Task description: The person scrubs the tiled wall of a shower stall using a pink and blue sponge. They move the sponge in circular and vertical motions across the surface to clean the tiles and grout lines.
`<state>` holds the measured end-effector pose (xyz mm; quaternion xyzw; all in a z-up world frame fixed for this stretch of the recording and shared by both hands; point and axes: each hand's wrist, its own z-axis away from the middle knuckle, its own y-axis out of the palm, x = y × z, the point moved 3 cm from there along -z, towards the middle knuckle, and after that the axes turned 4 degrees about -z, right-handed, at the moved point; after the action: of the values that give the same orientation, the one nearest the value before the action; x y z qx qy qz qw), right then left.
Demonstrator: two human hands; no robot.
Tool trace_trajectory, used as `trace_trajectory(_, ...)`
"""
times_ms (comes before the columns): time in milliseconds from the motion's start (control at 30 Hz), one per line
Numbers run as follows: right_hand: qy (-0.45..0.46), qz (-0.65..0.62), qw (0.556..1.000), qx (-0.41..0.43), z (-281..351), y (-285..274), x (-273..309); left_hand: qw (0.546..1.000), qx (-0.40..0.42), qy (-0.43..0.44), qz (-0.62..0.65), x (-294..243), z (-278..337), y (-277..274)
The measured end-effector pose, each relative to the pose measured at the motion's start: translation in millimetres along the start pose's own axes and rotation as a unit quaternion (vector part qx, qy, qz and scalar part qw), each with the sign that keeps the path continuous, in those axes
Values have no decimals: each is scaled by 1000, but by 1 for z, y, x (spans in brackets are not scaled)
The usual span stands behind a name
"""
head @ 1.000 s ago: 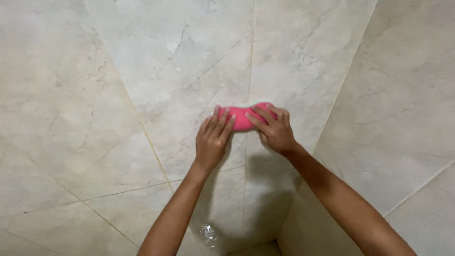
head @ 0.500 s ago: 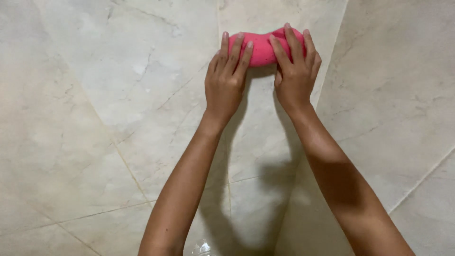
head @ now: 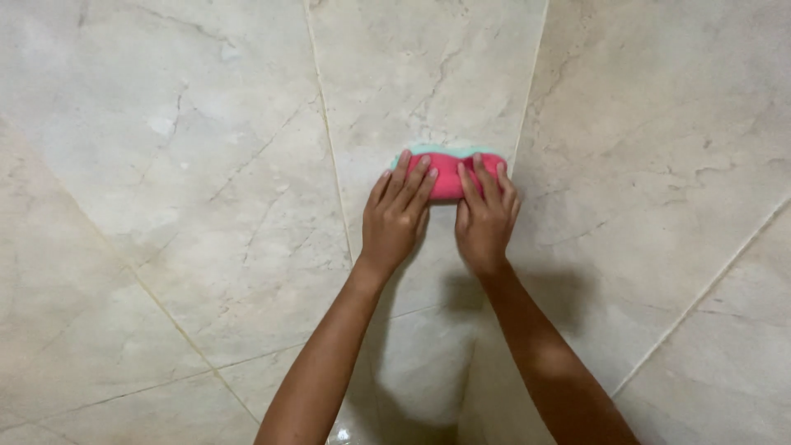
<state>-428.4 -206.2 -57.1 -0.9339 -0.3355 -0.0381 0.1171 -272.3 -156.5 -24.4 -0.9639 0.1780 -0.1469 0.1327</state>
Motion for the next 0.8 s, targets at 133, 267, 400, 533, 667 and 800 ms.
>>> trace_trajectory(133,2,-33,999,18,49,4,-6,1000,17,-10,6,-11,40,5)
trace_trajectory(267,4,-44,998,55,99,7,-13,998,54,-20,29,-17,93,12)
trace_trajectory(400,-19,-105,990,90,122,9,-12,996,82,-18,8,-18,126,10)
trace_trajectory(533,-10,-140,987,79,91,3,11,995,91,-23,-30,-6,96,-15)
trace_trajectory(667,-56,-138,988,33,16,-6,52,996,26,-53,-73,18,44,-60)
trace_trajectory(800,-117,-139,983,17,-44,-11,94,990,-25,-75,-115,49,12,-97)
